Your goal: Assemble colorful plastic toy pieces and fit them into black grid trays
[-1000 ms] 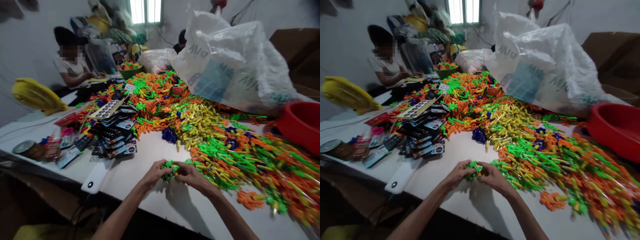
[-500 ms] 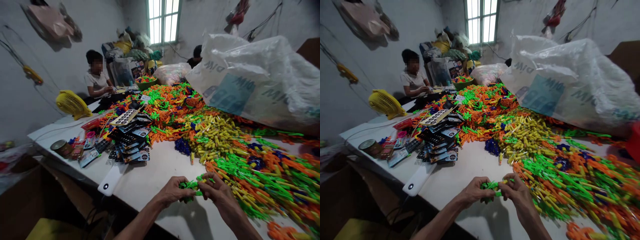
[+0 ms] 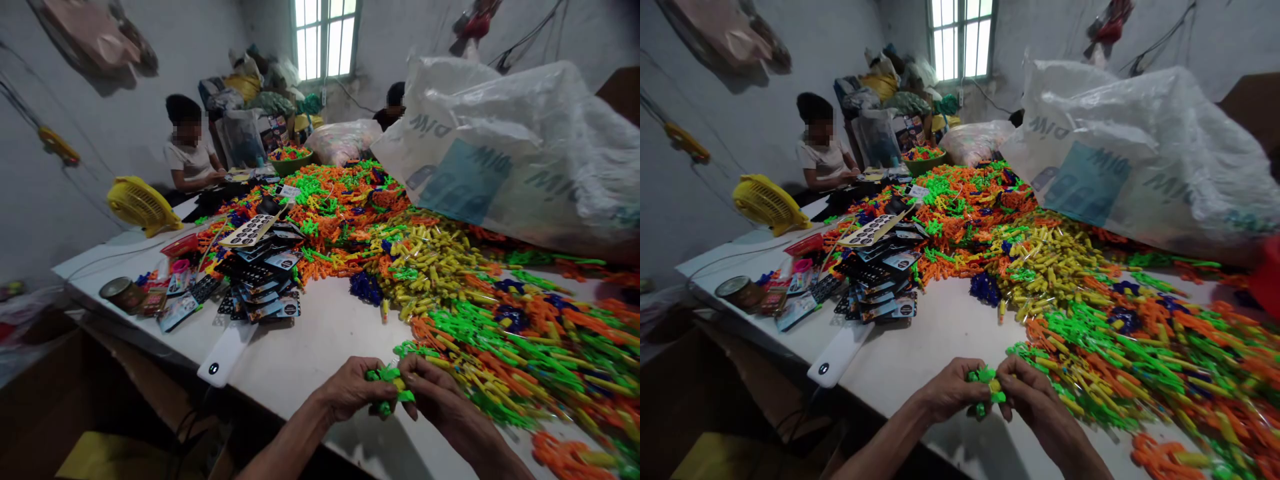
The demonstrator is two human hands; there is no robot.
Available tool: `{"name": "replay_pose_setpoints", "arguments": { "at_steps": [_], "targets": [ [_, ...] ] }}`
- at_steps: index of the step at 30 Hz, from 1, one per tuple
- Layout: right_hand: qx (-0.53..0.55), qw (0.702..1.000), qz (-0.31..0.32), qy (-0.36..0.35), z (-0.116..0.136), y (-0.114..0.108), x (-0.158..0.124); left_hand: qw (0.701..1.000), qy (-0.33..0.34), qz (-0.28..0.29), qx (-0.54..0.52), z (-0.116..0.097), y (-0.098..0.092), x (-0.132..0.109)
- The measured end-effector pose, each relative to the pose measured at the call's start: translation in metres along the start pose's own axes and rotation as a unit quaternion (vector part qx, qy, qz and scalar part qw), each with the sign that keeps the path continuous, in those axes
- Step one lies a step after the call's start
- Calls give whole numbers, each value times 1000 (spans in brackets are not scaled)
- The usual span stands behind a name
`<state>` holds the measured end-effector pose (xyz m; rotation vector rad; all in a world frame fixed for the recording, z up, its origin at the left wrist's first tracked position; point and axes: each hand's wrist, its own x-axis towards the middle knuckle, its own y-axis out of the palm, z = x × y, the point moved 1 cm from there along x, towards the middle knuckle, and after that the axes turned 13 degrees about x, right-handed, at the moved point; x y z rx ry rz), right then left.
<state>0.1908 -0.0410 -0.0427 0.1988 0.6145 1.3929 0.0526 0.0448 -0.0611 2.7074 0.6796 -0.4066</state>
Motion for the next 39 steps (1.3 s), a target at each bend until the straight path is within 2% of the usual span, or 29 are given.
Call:
{"name": "replay_pose_setpoints", "arguments": {
  "at_steps": [3, 6, 8, 14, 17, 19, 22, 25, 28, 30, 31, 33, 34, 35, 37, 39],
  "targets": [
    [-114, 991, -45, -53, 3, -3, -3, 998, -8, -36, 51, 4, -2, 4],
    [-190, 975, -84, -81, 4, -4, -5, 995, -17, -42, 85, 7, -4, 7],
    [-176, 977, -88, -84, 4, -4, -4, 996, -21, -32, 80, 7, -3, 8],
    [-36, 995, -48, -79, 2, -6, 1, 998, 1, 29, 58, -2, 2, 12],
    [-27, 997, -42, -61, 2, -10, 0, 997, -7, 29, 74, -4, 2, 14],
    [-66, 994, -50, -68, 3, -12, -1, 994, -15, 11, 104, -3, 2, 15],
    [-174, 975, -87, -109, 2, -10, -2, 988, -12, -21, 152, 1, 3, 18],
    [-225, 955, -142, -131, -1, -10, -2, 983, -5, -25, 180, 4, 4, 24],
    [-267, 933, -197, -137, 7, -25, -1, 967, 13, -15, 254, 0, -1, 38],
    [-343, 888, -256, -168, 23, -44, 2, 940, 50, -47, 335, -9, -12, 55],
    [-394, 846, -303, -193, 33, -55, 6, 918, 74, -80, 381, -16, -20, 66],
    [-483, 748, -394, -229, 51, -70, 22, 852, 112, -178, 479, -34, -38, 94],
    [-513, 719, -414, -222, 56, -74, 36, 811, 117, -227, 526, -43, -47, 110],
    [-538, 712, -407, -195, 59, -74, 52, 771, 109, -270, 566, -52, -54, 126],
    [-586, 726, -343, -107, 55, -64, 89, 711, 60, -322, 622, -68, -64, 154],
    [-631, 719, -290, -35, 43, -48, 123, 686, 8, -337, 645, -77, -69, 174]
  ]
}}
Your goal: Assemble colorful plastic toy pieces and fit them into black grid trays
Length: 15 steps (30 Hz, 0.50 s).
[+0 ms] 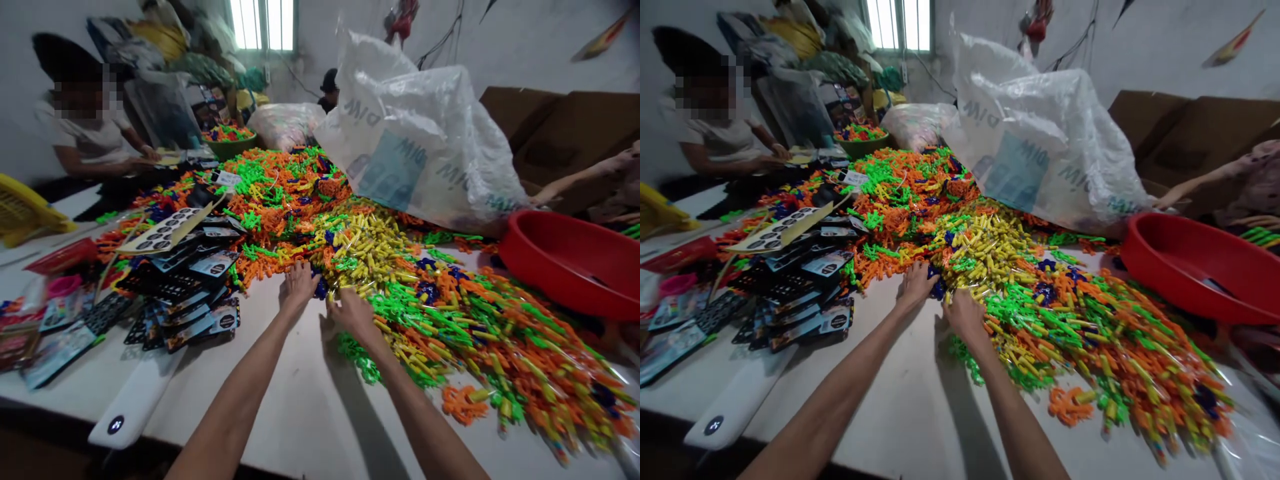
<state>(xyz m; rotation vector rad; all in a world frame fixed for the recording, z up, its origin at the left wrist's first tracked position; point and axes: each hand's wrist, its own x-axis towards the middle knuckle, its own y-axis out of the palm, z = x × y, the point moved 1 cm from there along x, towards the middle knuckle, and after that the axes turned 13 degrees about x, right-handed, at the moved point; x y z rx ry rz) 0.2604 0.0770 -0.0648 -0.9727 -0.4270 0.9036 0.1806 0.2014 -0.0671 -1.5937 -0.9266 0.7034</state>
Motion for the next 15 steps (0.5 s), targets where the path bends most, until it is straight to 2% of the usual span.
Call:
{"name": "replay_pose_setpoints", "arguments": {
  "at_steps": [3, 6, 8, 10, 12, 15],
  "targets": [
    [-37, 999, 24, 5, 19, 28, 6, 1000, -3, 27, 12, 1, 4, 3],
    [-26, 999, 47, -12, 15, 33, -3, 1000, 10, 23, 12, 17, 11, -20],
    [-5, 998, 44, -33, 8, 28, -13, 999, 4, -3, 35, 30, 16, -42],
    [30, 998, 9, -58, 4, 21, -21, 996, 13, -45, 82, 40, 18, -63],
    [82, 994, -25, -72, 2, 17, -29, 986, 52, -85, 134, 43, 17, -81],
    [186, 979, -33, -75, 1, 13, -40, 966, 144, -134, 167, 41, 10, -105]
  ]
}}
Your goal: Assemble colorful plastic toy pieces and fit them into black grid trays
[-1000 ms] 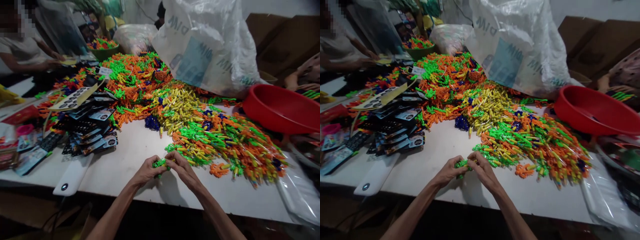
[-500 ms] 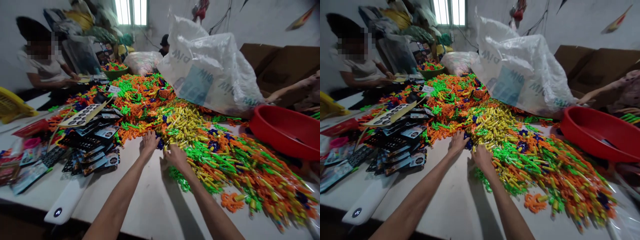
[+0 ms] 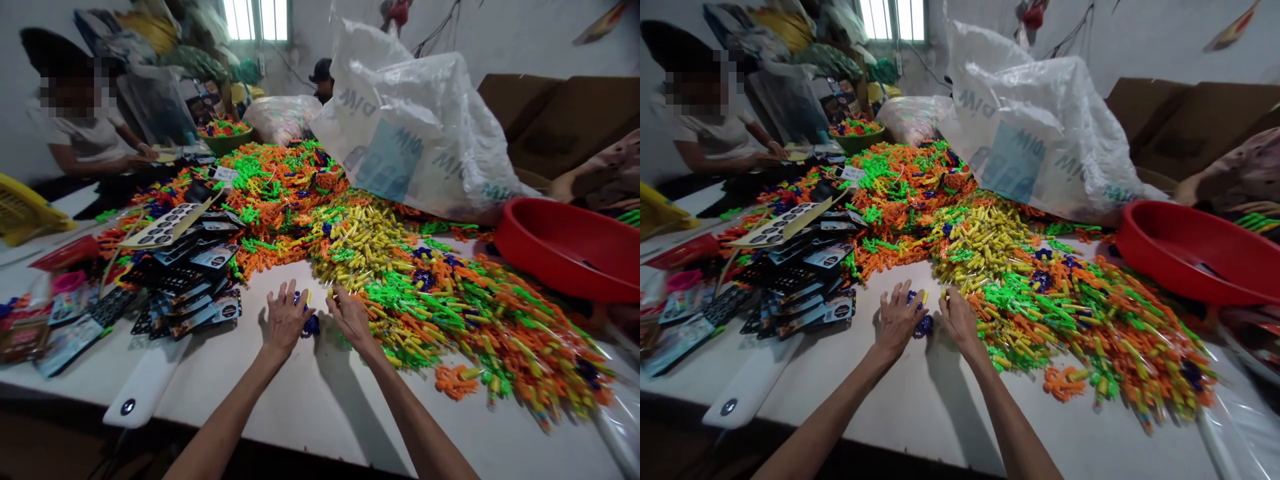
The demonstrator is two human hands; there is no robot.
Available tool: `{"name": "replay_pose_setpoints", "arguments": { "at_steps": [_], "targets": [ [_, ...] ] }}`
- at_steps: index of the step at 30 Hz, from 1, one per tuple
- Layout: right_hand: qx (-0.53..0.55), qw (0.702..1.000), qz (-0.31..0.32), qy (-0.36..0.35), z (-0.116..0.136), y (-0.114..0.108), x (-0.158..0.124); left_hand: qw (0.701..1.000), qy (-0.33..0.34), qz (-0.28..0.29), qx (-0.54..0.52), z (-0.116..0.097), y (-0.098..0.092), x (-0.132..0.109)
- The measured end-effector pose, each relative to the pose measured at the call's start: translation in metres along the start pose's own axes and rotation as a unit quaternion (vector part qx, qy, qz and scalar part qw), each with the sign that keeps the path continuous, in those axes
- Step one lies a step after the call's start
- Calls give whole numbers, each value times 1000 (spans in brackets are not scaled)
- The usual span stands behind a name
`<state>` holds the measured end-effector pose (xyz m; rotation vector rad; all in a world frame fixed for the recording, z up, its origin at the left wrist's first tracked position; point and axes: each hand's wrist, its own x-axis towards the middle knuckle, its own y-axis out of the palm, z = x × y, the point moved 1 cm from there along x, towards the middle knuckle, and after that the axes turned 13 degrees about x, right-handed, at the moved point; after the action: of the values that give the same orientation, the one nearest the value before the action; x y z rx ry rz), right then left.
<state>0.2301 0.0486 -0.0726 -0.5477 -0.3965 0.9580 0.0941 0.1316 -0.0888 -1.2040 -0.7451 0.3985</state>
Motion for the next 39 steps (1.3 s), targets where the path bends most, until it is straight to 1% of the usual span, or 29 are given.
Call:
{"name": "replay_pose_setpoints", "arguments": {
  "at_steps": [2, 4, 5, 7, 8, 10, 11, 12, 13, 14, 15, 16, 17, 18, 19, 20, 21, 22, 23, 24, 25, 27, 29, 30, 32, 35, 37, 39],
  "targets": [
    [80, 997, -11, 3, 0, -4, -10, 996, 81, -24, -11, -4, -9, -10],
    [164, 986, -23, 20, -1, -10, -23, 987, 157, -19, -22, -8, -14, -19],
    [208, 977, -22, 37, -2, -14, -30, 983, 181, -9, -22, -10, -14, -22],
    [287, 955, 4, 78, -4, -20, -44, 981, 191, 11, -15, -12, -14, -27],
    [316, 944, 19, 98, -4, -24, -50, 982, 185, 17, -17, -13, -14, -27],
    [355, 925, 30, 134, -5, -29, -61, 988, 147, 10, -57, -15, -17, -27],
    [370, 917, 25, 149, -5, -31, -66, 989, 110, -5, -100, -15, -21, -26],
    [382, 910, 16, 163, -5, -32, -69, 985, 61, -26, -160, -15, -26, -25],
    [394, 903, 9, 173, -5, -32, -72, 971, -5, -45, -235, -16, -31, -25],
    [407, 896, 7, 178, -4, -30, -75, 942, -80, -53, -322, -16, -36, -25],
    [423, 889, 13, 177, -2, -28, -77, 894, -157, -42, -418, -16, -41, -26],
    [441, 880, 22, 173, 0, -25, -78, 827, -227, -12, -514, -17, -44, -27],
    [458, 872, 33, 168, 2, -22, -79, 746, -286, 30, -601, -19, -46, -29],
    [472, 865, 44, 164, 4, -18, -80, 660, -330, 71, -671, -21, -48, -31],
    [481, 860, 54, 161, 5, -15, -81, 583, -360, 101, -721, -23, -49, -33],
    [488, 856, 62, 160, 6, -12, -81, 524, -381, 115, -753, -25, -49, -36],
    [494, 852, 67, 160, 6, -10, -82, 486, -396, 114, -770, -26, -50, -38],
    [503, 846, 70, 162, 6, -9, -83, 469, -407, 105, -777, -26, -50, -41],
    [517, 837, 70, 164, 6, -8, -85, 466, -413, 96, -777, -26, -50, -43],
    [534, 826, 69, 168, 5, -9, -86, 471, -415, 92, -773, -26, -50, -45],
    [549, 815, 69, 173, 4, -10, -87, 480, -414, 94, -768, -27, -50, -48],
    [565, 802, 75, 178, 4, -13, -88, 502, -399, 122, -758, -29, -51, -52],
    [566, 802, 78, 175, 4, -16, -89, 514, -376, 156, -755, -31, -51, -55],
    [566, 802, 77, 174, 4, -18, -89, 514, -366, 166, -758, -32, -51, -57],
    [570, 799, 69, 177, 3, -20, -89, 507, -359, 164, -766, -33, -51, -59],
    [577, 795, 59, 178, 1, -21, -90, 497, -369, 145, -772, -32, -50, -60],
    [573, 799, 62, 173, -1, -20, -91, 503, -368, 147, -768, -32, -51, -59],
    [577, 795, 71, 173, -2, -19, -90, 513, -362, 159, -762, -32, -53, -57]
  ]
}}
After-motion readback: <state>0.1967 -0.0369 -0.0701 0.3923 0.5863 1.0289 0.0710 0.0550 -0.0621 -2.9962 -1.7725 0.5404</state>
